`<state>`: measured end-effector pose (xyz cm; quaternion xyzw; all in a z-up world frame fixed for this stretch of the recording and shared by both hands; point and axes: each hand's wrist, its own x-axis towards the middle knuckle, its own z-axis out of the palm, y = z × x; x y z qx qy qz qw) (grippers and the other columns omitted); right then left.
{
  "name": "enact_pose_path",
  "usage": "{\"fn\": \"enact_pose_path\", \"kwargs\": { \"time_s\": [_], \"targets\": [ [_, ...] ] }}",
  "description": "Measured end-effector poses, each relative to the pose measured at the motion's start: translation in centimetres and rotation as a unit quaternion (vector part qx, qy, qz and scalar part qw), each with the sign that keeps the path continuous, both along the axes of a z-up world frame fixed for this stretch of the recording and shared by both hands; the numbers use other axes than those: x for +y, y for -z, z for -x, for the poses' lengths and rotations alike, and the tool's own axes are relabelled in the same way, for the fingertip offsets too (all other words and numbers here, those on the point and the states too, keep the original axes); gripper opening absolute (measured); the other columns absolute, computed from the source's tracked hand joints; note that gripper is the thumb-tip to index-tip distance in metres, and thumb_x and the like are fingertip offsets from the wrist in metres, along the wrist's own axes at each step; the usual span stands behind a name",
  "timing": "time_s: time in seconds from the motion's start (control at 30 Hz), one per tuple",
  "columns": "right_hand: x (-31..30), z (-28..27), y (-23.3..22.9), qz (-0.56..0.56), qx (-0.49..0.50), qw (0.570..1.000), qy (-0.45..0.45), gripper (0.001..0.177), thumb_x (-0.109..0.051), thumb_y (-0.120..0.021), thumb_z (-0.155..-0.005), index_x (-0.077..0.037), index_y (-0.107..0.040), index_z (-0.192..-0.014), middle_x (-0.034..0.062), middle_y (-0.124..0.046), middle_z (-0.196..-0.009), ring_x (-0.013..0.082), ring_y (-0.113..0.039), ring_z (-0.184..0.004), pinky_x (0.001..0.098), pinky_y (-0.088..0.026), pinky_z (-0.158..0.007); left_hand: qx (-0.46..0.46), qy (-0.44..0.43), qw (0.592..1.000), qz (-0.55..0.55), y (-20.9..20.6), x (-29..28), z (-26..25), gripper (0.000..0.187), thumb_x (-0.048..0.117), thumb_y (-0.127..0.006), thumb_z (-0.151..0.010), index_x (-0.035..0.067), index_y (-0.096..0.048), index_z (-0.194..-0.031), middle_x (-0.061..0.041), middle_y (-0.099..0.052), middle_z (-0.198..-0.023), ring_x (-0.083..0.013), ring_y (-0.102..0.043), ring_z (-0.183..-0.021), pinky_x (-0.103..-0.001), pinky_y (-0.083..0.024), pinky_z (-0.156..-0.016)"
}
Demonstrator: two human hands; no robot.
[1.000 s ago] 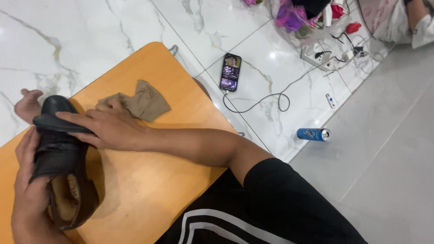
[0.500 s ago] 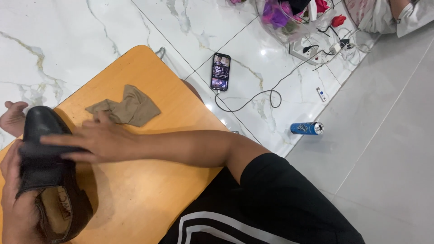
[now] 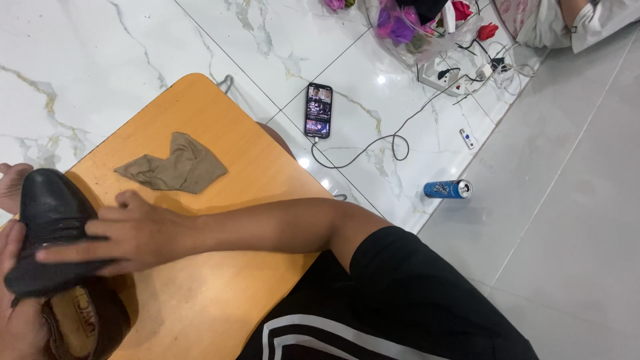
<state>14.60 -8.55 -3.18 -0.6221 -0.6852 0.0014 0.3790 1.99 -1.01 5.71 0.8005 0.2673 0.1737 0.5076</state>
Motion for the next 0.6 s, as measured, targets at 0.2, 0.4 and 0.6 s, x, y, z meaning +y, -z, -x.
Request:
{"fn": "enact_pose_path", "kwargs": {
  "time_s": [0.2,0.4,0.6],
  "targets": [
    [1.5,-2.4,-0.5,0.175,0.032,0.983,0.048,0.048,-0.049,-0.025,-0.087,-0.036,-0.007,-0.129,-0.0062,-0.046,-0.078,0.0114,-0.042,-0.074,0.0334,-0.027,-0.087,0.018,0.005,0.999,-0.027,-1.0,-0.2,-0.5,0.063,-0.008,-0.026,-0.058,-0.015,-0.018,-0.121,-0.027,-0.017,-0.126,-0.0394,-0.021,-0.113,-0.045,-0.018,-0.092],
    [1.3,-1.6,-1.2,0.116,-0.01,0.993,-0.004,0.043,-0.045,-0.037,-0.087,-0.037,-0.017,-0.124,-0.0084,-0.052,-0.072,0.0069,-0.044,-0.061,0.0285,-0.029,-0.069,-0.011,-0.068,0.993,0.093,-5.3,-2.7,-2.4,0.056,0.001,-0.024,-0.065,-0.01,-0.022,-0.12,-0.018,-0.022,-0.123,-0.0294,-0.026,-0.11,-0.031,-0.02,-0.091],
    [-1.1,-2.2,-5.5,0.02,-0.073,0.996,-0.051,0.047,-0.038,-0.051,-0.08,-0.022,-0.034,-0.121,-0.0037,-0.04,-0.071,0.013,-0.039,-0.068,0.0318,-0.024,-0.073,-0.045,-0.004,0.999,0.01,0.9,0.9,0.8,0.068,0.004,-0.029,-0.05,-0.002,-0.026,-0.118,-0.016,-0.02,-0.127,-0.0294,-0.018,-0.12,-0.037,-0.012,-0.099]
  ]
}}
